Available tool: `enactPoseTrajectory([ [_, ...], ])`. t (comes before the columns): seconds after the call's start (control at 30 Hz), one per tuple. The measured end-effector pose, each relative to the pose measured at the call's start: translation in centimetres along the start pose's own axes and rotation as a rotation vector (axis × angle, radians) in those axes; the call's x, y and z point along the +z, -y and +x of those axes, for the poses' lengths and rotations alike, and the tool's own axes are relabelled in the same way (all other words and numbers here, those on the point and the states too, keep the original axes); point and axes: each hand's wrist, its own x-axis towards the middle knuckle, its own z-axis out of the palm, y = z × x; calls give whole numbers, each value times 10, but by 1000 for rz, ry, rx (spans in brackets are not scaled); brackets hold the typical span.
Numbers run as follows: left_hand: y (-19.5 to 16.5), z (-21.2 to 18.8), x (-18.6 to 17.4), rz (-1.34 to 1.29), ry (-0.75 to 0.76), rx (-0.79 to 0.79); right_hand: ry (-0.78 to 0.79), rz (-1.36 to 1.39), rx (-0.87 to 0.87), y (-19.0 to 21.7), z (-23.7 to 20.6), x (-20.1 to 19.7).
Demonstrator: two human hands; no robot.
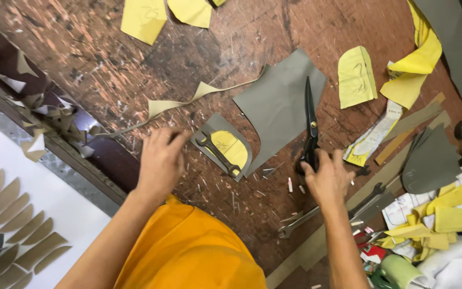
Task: The person places a yellow paper template on a gray sheet and cuts around it with shears. They then use a wrench to hold the template in place while cutting additional gray pieces. The person also marks the gray material with chalk and folds a cut piece to check alignment.
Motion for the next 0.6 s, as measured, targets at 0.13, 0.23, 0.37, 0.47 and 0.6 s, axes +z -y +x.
enactPoseTrajectory([
  [0.13,13,-2,2,0,-3,11,-101,329,-151,49,-10,-10],
  [0.23,2,-10,16,-23,37,61,-48,478,-340,114,-27,18],
  [0.37,-16,-27,28,-3,66,187,124,586,-217,163,-39,42],
  [0.47,-19,-36,27,81,116,200,102,508,-204,169,-45,47],
  [0.6,-16,-40,27,115,145,211,69,530,-238,166,-47,50],
])
